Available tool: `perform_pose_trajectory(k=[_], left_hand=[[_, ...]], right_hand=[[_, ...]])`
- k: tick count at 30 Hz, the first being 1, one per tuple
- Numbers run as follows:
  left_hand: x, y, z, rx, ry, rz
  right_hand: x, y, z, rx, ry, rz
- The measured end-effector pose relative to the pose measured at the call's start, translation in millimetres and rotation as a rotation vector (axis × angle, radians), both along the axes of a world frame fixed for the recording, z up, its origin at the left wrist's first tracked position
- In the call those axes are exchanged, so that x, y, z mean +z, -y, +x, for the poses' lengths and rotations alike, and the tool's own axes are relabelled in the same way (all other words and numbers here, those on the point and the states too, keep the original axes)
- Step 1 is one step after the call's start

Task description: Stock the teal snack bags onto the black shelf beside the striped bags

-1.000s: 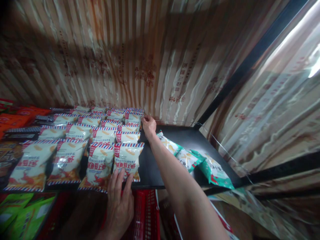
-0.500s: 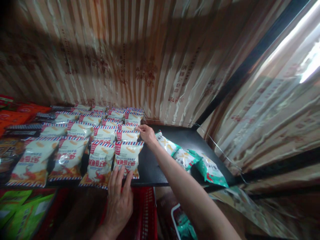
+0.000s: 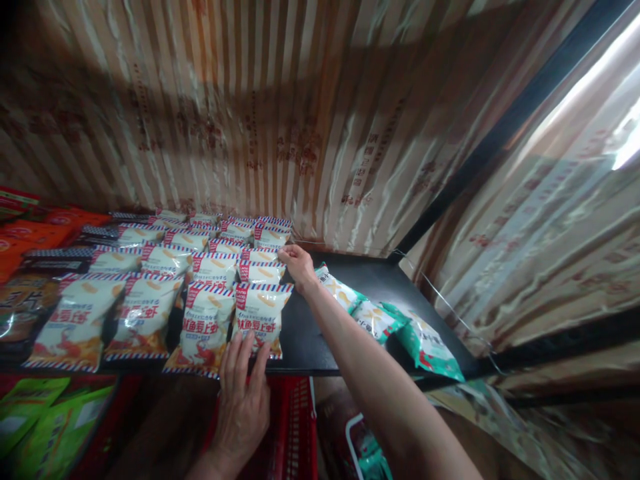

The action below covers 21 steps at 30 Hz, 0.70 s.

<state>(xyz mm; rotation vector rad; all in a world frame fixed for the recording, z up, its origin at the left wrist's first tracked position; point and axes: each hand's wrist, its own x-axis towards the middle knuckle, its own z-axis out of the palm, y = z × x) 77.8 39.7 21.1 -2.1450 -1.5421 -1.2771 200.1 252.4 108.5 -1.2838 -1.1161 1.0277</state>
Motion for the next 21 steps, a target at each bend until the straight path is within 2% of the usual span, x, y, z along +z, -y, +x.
perform_pose_trajectory(k=[5,12,15,18,21], left_hand=[[-0.2,0.7,1.3,0.006,-0.004,-0.017],[-0.6,-0.4,5.6,0.006,0.012,-0.019],[-0.9,-0.2,6.0,0.019,0.017,-0.037],[-0.2,0.9,5.5,0.019,0.013,-0.05],[1.0,2.2,5.2,0.006,0.008,-0.052]], right_hand=[[2.4,-2.9,4.2,-0.045,0.028,0.061],[-4.9,-7.4,2.8,-0.1,0.086,0.098],[-2.1,3.5,5.8,-0.15,0.104,0.112],[9.2,24.6,7.9,-0.214,0.249,0.257],[21.6,44.1,6.4,-0.133,0.404,0.394]])
